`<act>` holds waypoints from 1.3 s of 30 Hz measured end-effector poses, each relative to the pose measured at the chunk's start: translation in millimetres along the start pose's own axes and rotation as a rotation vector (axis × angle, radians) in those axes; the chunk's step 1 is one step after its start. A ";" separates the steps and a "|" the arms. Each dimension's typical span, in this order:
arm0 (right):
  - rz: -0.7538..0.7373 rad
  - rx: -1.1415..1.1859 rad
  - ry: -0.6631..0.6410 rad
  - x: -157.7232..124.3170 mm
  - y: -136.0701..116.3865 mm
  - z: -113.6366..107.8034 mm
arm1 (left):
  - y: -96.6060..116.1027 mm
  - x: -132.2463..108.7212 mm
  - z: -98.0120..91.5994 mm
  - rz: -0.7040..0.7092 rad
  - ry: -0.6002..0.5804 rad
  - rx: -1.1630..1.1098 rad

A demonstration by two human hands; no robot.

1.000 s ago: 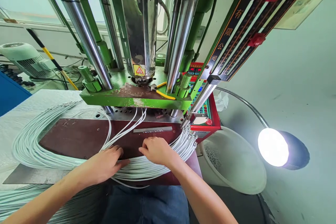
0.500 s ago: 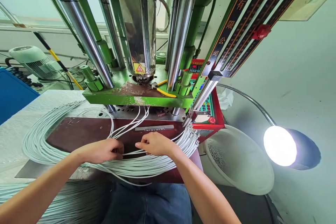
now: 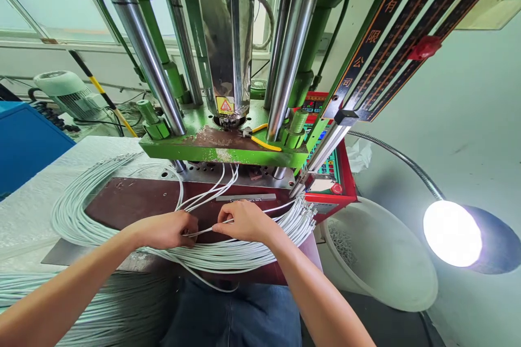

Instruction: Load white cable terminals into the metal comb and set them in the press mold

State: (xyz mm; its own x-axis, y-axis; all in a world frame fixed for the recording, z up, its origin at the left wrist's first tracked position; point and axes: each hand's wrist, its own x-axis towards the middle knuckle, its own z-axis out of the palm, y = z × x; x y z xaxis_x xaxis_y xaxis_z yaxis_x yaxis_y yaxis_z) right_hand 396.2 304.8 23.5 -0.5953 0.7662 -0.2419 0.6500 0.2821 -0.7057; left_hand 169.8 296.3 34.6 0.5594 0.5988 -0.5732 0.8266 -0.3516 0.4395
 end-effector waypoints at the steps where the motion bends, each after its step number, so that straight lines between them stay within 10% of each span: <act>1: -0.007 -0.024 -0.020 0.2 1.1 0.4 | -0.5 -0.9 -1.4 -0.002 -0.001 -0.003; 39: -0.090 -0.187 -0.104 3.8 10.3 21.0 | -7.2 -10.0 -13.1 -0.019 -0.051 0.031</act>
State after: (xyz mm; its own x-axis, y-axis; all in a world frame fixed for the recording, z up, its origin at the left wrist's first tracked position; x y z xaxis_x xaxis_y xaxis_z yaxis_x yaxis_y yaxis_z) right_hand 390.7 298.5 1.3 -0.6941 0.6722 -0.2577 0.6625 0.4563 -0.5941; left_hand 157.5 302.3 46.2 0.5450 0.5685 -0.6162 0.8384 -0.3631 0.4066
